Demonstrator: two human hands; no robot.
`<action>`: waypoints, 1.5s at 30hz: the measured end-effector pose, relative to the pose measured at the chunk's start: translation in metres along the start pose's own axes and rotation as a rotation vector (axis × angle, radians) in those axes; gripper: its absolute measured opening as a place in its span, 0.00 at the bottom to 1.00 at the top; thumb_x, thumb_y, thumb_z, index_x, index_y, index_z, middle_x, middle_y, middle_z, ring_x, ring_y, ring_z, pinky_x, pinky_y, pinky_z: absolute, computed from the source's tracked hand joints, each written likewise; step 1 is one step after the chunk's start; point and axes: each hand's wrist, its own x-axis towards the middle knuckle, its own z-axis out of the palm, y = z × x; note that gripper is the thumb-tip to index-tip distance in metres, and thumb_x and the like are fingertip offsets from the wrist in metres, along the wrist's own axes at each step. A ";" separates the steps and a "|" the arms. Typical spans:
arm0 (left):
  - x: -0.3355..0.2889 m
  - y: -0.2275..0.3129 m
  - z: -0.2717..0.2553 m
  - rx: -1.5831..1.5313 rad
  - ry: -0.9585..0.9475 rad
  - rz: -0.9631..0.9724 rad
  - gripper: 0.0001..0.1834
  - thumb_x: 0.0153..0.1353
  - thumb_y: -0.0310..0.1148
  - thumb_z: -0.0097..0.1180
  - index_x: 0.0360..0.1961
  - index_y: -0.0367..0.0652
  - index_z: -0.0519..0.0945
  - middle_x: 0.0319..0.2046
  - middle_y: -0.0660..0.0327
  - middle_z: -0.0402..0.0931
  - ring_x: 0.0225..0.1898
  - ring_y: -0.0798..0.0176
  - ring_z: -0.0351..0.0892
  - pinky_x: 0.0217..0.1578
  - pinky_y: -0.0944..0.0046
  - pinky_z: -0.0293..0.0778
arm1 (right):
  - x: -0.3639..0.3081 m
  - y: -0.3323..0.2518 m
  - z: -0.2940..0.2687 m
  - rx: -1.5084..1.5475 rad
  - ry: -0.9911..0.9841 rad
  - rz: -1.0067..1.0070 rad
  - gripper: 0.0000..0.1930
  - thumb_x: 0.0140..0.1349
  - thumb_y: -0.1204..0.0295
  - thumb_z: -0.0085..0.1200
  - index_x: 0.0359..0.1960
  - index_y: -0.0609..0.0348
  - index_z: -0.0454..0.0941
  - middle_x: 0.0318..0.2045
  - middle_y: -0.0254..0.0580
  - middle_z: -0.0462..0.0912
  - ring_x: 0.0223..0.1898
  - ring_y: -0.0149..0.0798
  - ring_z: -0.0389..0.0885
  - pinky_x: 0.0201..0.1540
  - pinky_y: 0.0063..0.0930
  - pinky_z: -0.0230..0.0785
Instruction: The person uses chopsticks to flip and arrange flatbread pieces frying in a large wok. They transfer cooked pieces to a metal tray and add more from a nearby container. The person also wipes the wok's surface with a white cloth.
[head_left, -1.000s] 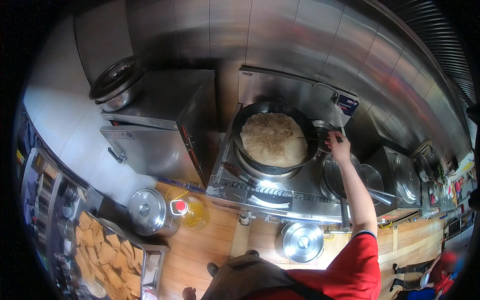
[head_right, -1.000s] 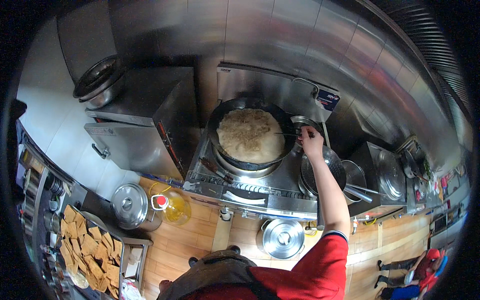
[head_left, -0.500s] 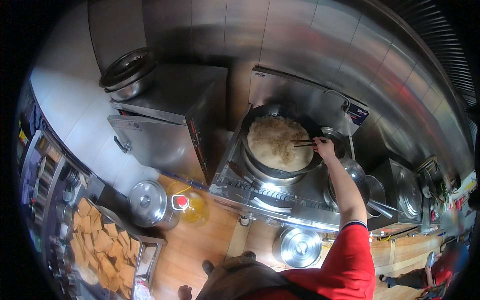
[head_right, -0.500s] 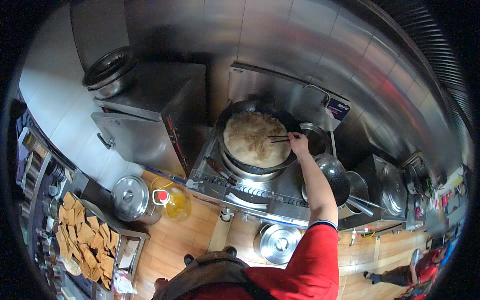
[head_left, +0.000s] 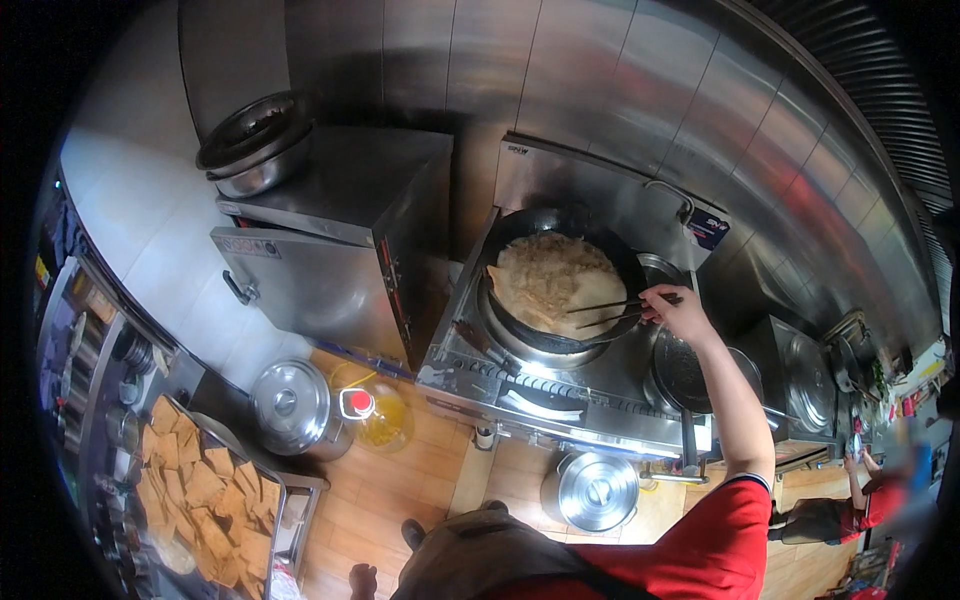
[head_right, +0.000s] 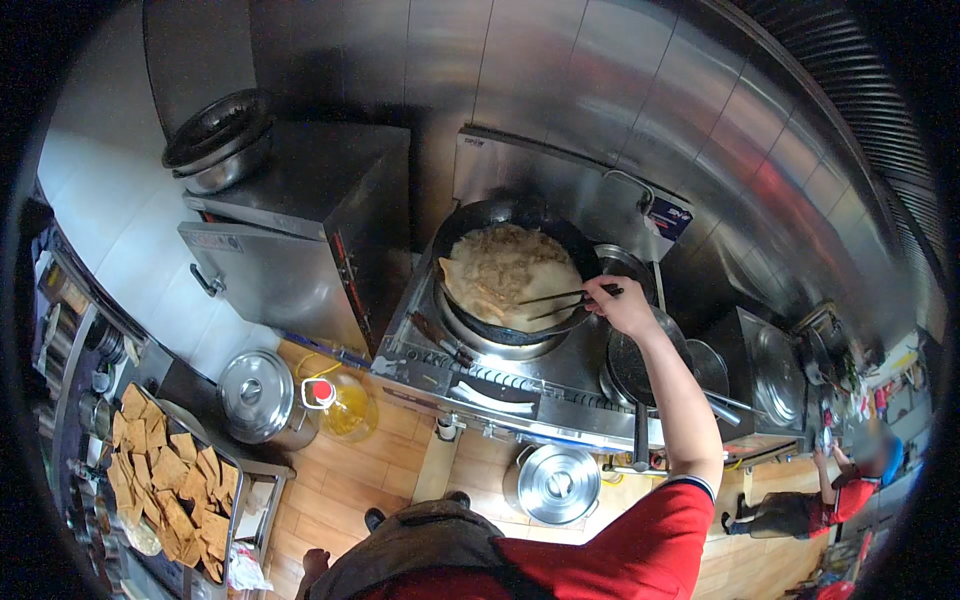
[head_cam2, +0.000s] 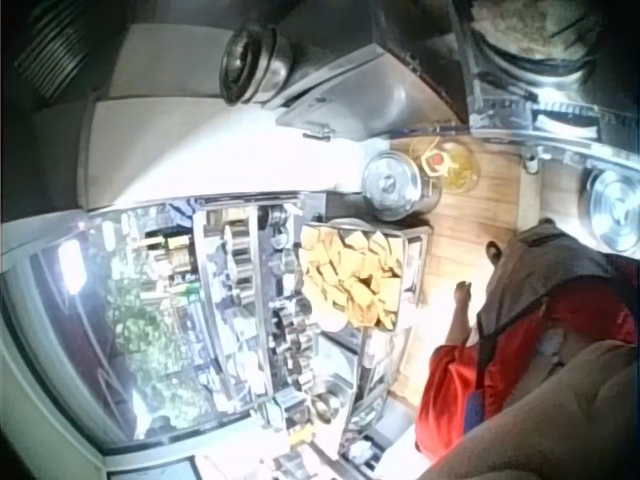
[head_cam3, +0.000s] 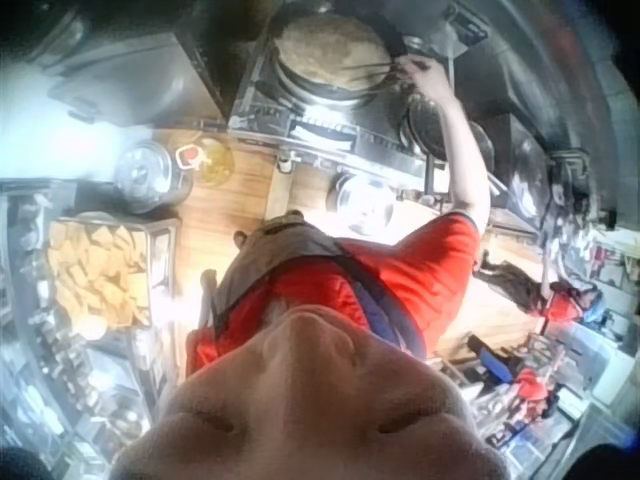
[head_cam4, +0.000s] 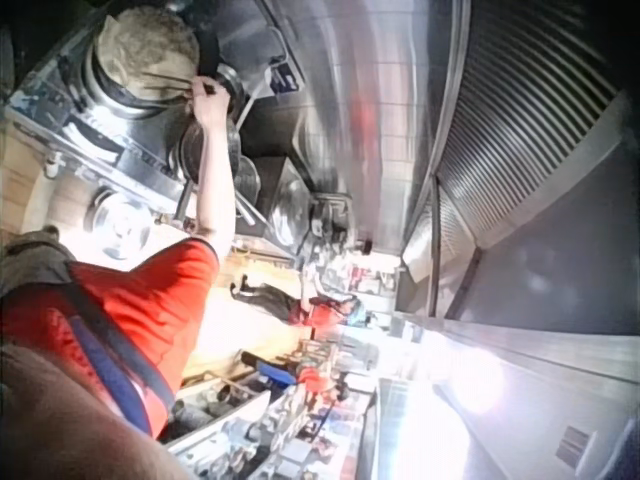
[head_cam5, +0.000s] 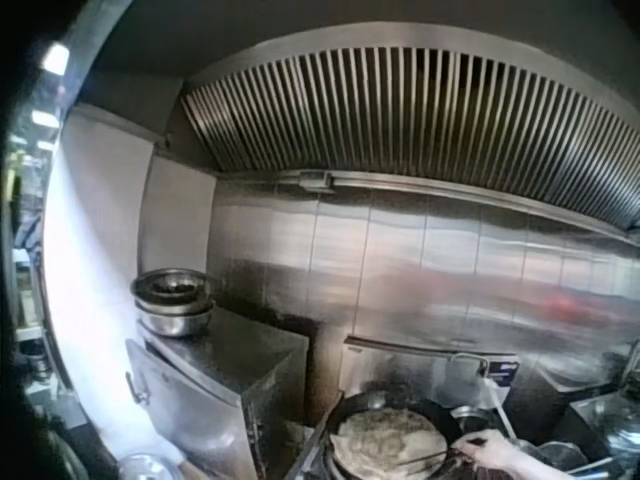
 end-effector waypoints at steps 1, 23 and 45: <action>-0.004 0.006 0.005 -0.063 0.085 -0.103 0.10 0.47 0.41 0.57 0.24 0.46 0.81 0.28 0.52 0.81 0.35 0.48 0.80 0.35 0.51 0.77 | -0.014 -0.022 0.004 -0.027 -0.023 -0.018 0.11 0.65 0.68 0.53 0.41 0.64 0.81 0.33 0.41 0.83 0.32 0.31 0.83 0.35 0.20 0.74; -0.015 0.022 0.017 -0.251 -0.126 -0.353 0.11 0.36 0.43 0.54 0.13 0.47 0.74 0.14 0.56 0.69 0.23 0.50 0.75 0.23 0.47 0.69 | 0.116 0.016 0.165 -0.547 0.115 -0.416 0.10 0.58 0.69 0.51 0.37 0.55 0.82 0.34 0.55 0.82 0.38 0.56 0.80 0.44 0.43 0.74; -0.023 0.011 0.005 -0.234 -0.158 -0.390 0.11 0.38 0.43 0.54 0.17 0.47 0.78 0.18 0.56 0.74 0.26 0.50 0.77 0.27 0.48 0.73 | 0.135 0.051 0.046 -0.103 0.479 -0.245 0.15 0.62 0.62 0.55 0.42 0.62 0.81 0.28 0.45 0.84 0.32 0.40 0.84 0.37 0.34 0.73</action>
